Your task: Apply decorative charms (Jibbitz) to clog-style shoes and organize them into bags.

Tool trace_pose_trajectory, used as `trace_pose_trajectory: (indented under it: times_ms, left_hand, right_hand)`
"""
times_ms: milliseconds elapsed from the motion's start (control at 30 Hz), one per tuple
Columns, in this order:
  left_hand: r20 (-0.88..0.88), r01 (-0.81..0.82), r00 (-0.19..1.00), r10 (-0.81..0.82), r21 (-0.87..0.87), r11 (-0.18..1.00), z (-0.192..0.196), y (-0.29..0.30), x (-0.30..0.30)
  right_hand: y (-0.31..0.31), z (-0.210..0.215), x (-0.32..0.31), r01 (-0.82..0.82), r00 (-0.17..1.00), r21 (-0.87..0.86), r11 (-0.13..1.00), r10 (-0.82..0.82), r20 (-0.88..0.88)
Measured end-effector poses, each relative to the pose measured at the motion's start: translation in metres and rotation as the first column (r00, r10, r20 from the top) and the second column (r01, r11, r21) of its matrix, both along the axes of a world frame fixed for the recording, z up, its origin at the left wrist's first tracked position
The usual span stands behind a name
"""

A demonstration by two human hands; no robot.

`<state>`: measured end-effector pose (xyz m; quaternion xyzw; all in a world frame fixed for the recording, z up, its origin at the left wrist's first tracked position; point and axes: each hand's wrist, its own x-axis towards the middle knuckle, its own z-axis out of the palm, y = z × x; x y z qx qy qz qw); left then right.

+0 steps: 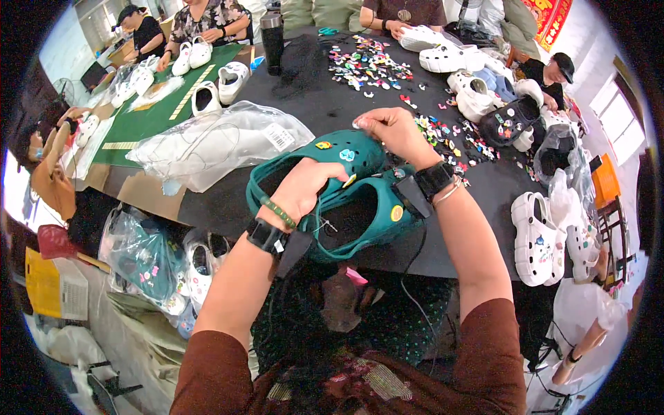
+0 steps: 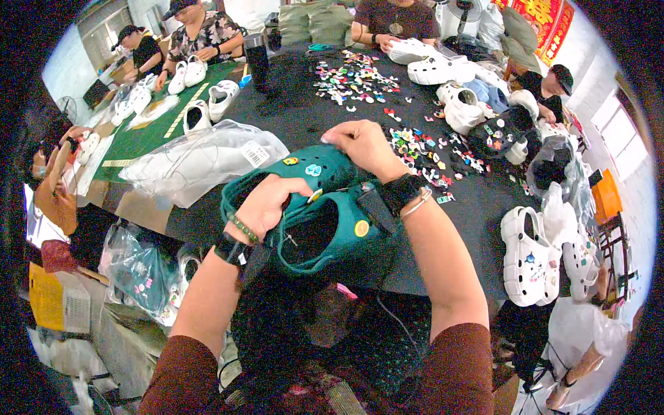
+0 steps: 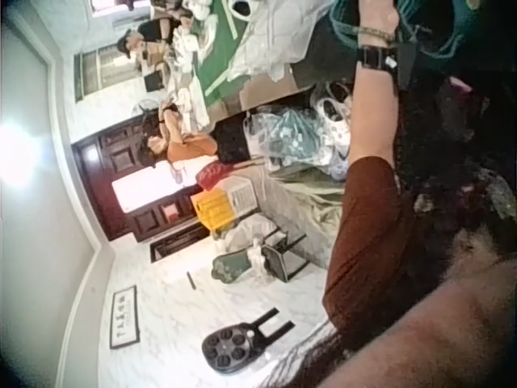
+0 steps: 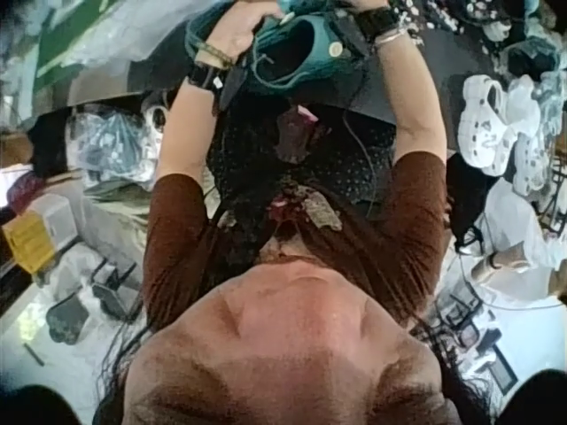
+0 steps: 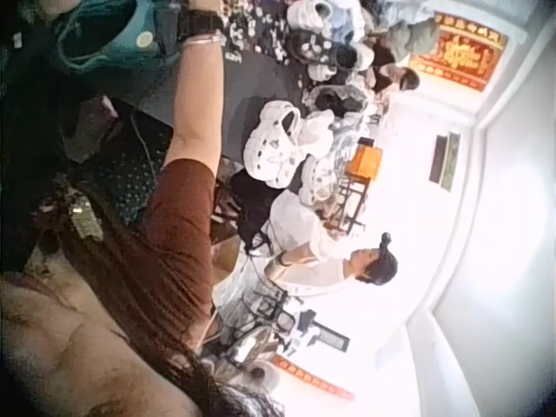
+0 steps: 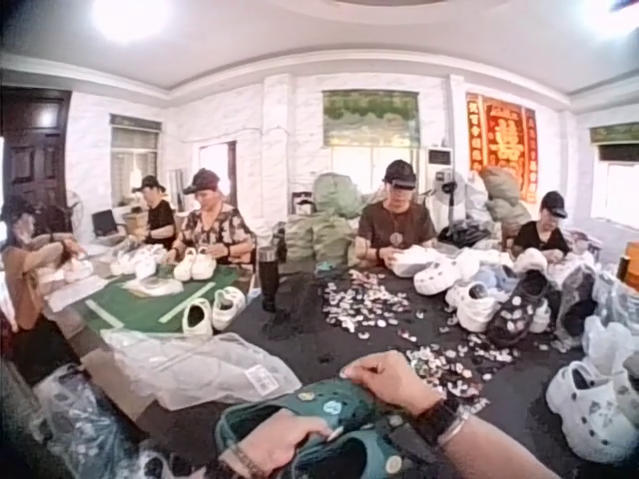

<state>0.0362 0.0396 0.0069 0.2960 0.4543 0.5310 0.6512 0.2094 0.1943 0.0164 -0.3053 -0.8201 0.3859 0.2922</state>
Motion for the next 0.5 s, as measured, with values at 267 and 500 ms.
trace_pose_trajectory:
  times_ms: [267,500]
  left_hand:
    - [0.055,0.012,0.998,-0.017,0.093,0.996,-0.008,0.005,-0.003]
    - [-0.485,-0.05,0.866,0.123,0.16,0.986,-0.004,-0.005,-0.019]
  right_hand:
    - [0.017,-0.005,0.08,0.343,0.883,0.401,0.85,-0.437,0.17]
    - [-0.039,0.018,0.098,0.087,0.987,0.196,0.977,-0.111,0.117]
